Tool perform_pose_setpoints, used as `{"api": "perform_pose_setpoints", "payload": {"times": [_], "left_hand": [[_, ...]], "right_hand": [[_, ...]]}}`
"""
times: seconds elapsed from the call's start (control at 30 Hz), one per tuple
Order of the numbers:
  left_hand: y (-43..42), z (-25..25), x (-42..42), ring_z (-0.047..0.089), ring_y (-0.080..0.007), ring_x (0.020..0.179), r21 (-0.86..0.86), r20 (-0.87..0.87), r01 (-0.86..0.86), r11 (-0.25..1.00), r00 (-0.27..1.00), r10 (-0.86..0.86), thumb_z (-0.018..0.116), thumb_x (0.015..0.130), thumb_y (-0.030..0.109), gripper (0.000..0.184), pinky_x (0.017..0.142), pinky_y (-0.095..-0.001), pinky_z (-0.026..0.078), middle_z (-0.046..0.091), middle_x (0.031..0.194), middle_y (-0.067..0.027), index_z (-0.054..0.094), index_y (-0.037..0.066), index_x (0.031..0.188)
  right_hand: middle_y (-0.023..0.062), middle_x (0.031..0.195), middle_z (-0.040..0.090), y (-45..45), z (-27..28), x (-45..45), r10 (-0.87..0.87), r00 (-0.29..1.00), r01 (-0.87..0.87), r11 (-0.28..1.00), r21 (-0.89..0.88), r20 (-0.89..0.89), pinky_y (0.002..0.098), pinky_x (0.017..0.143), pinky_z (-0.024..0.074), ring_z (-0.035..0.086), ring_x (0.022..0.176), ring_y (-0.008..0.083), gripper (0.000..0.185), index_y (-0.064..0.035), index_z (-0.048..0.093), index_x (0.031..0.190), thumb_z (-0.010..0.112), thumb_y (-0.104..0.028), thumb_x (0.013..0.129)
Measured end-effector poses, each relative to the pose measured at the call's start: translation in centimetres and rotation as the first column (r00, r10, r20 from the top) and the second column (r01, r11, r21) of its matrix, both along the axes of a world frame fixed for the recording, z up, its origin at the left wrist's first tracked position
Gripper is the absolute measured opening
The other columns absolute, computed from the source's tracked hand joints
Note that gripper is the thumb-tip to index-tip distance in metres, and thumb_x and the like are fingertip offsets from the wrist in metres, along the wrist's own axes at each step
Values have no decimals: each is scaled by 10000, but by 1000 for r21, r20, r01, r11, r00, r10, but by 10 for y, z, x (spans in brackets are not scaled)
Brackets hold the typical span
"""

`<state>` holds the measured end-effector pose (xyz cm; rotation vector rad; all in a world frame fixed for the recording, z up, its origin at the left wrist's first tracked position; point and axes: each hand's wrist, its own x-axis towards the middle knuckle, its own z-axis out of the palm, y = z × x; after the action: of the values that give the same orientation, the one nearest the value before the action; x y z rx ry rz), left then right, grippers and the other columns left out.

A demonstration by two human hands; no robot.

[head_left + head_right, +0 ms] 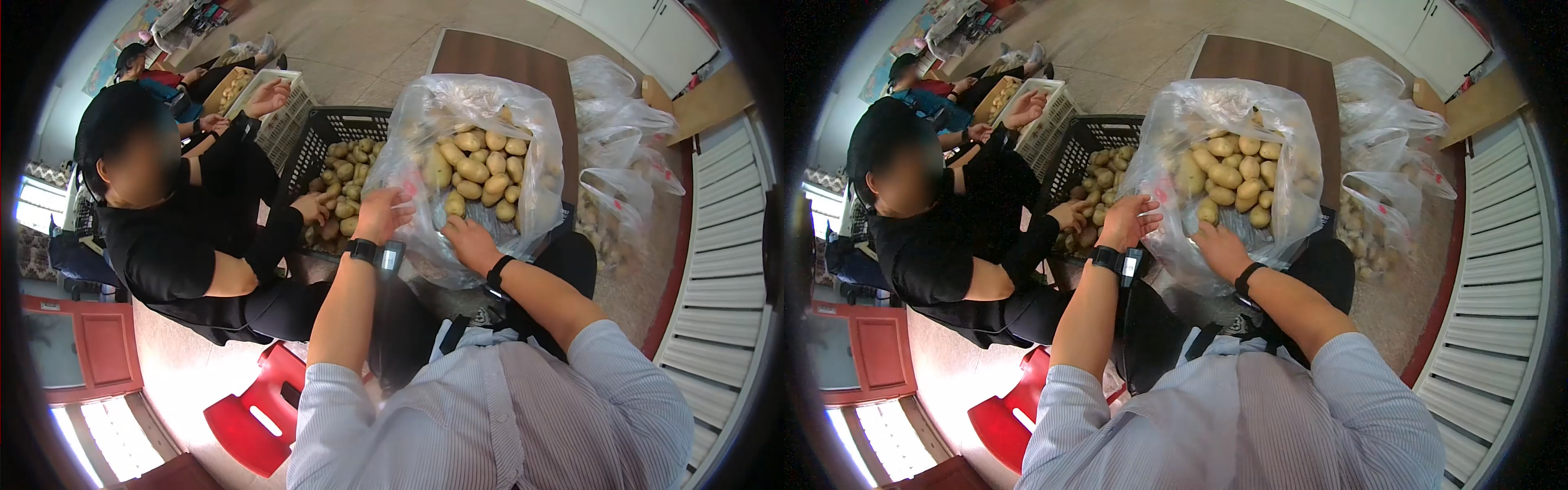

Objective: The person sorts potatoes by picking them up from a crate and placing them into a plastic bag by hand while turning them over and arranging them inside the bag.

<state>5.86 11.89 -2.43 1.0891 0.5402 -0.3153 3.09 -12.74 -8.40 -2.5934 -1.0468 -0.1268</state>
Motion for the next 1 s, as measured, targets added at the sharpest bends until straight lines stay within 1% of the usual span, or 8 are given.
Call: {"api": "perform_pose_setpoints", "payload": {"times": [0.23,0.37,0.43,0.47,0.53,0.57,0.77,1.0], "left_hand": [[0,-1,1,648,-249,864,36,-27,-2,999,1000,3,552,965,246,285,727,-369,542,635,1096,-112,527,40,1160],[-1,-4,2,648,-260,869,18,-41,36,999,999,-35,565,959,250,307,728,-376,539,630,1094,-114,525,43,1182],[0,-1,-1,647,-263,873,15,-38,52,999,998,-52,575,956,258,320,728,-378,538,624,1102,-116,525,44,1189],[-2,0,-3,646,-263,881,38,-19,83,996,996,-82,586,954,270,340,730,-378,537,614,1117,-118,523,43,1199],[-6,3,-5,645,-262,888,70,1,102,992,995,-102,597,953,282,359,732,-377,535,604,1132,-121,520,42,1209],[-8,4,-5,644,-260,894,91,-4,145,985,989,-145,606,950,294,384,735,-378,534,596,1144,-122,516,37,1222],[-17,15,-7,647,-265,884,76,-52,246,966,969,-242,605,957,287,407,746,-382,544,592,1171,-132,505,23,1249],[-12,3,-4,617,-200,691,-79,1,384,920,923,-385,620,962,285,318,602,-332,514,636,989,-109,533,45,1151]], "right_hand": [[161,1168,576,-16,0,-5,4,955,89,951,297,-297,447,916,477,578,1059,379,377,-86,614,1141,587,-26,770],[187,1164,589,-18,-12,-2,-25,960,162,864,477,-281,423,894,492,595,1012,401,407,-55,582,1184,616,-38,779],[169,1123,618,-10,-8,7,-141,768,490,757,431,-625,372,810,531,647,917,325,437,-37,547,1234,642,-64,808],[169,1123,618,-6,-5,11,-123,771,479,759,441,-625,372,810,531,647,917,325,437,-37,547,1234,642,-64,808],[116,1078,622,-2,19,17,91,393,721,587,368,-915,317,720,547,651,836,211,478,-43,517,1279,660,-96,826],[79,1074,606,2,26,19,165,383,723,559,406,-909,278,689,543,628,853,138,500,-47,495,1312,646,-76,837],[62,1001,621,27,60,23,406,289,700,527,481,-867,264,633,511,619,776,122,355,-53,492,1279,595,-135,949],[134,982,639,43,61,21,161,553,485,736,473,-818,313,653,540,649,796,188,398,13,531,1155,579,-340,978]]}}
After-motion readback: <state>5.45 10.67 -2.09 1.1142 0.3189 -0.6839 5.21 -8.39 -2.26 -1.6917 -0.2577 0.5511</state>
